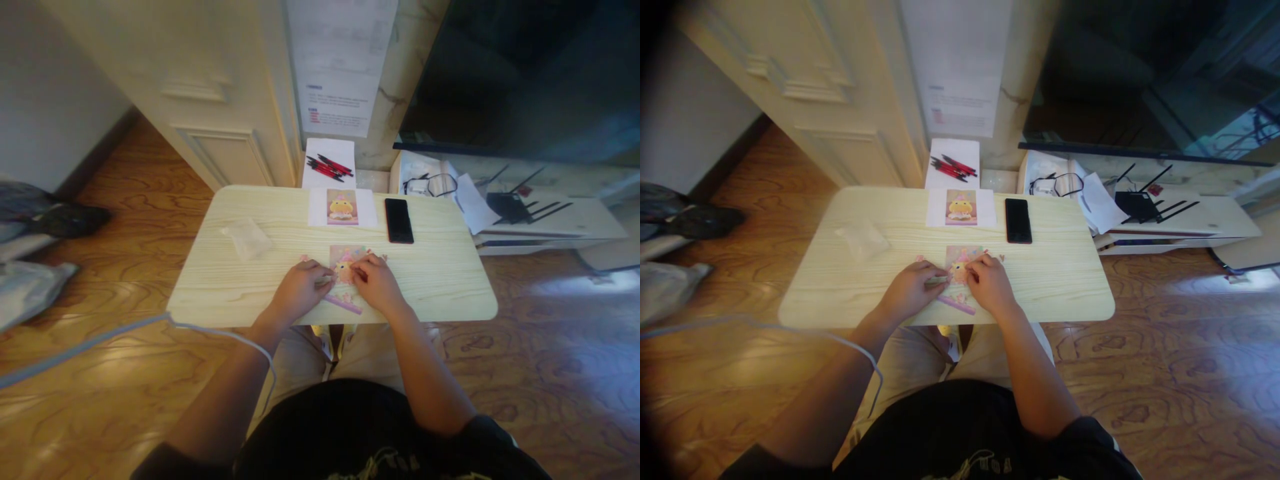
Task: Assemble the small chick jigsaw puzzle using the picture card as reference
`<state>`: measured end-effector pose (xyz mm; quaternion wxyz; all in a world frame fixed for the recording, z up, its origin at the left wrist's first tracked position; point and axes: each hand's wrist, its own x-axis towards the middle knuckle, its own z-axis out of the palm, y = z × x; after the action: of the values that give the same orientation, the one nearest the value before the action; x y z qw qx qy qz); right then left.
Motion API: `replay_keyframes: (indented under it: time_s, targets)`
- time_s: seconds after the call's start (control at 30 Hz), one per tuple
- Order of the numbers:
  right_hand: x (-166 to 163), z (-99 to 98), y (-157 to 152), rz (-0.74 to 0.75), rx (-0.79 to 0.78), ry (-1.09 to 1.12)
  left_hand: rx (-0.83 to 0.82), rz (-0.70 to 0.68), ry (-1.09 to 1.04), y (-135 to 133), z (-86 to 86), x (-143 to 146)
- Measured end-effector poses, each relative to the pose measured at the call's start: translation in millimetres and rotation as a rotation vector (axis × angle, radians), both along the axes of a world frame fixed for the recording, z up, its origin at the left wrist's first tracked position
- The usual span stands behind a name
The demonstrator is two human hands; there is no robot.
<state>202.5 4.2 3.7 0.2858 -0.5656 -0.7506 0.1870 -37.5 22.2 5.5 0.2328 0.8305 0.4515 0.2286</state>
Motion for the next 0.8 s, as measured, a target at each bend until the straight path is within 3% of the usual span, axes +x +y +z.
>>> replay_keyframes:
  time_s: [0.3,0.47,0.67,0.8]
  targets:
    - [-25.9,10.3,11.4,0.117,-0.015,-0.102,0.07,-0.064,0.053,-7.7,-1.7,3.8]
    - [-32.5,15.5,19.1,0.108,-0.046,-0.173,0.078,-0.07,0.094,-9.2,2.0,-1.5]
    - [-31.9,20.9,20.7,0.051,-0.184,0.026,0.103,-0.087,0.105,-12.7,3.5,-6.8]
    - [-36.4,21.7,23.2,0.027,-0.252,0.032,0.09,-0.038,0.078,-14.0,0.9,-7.1]
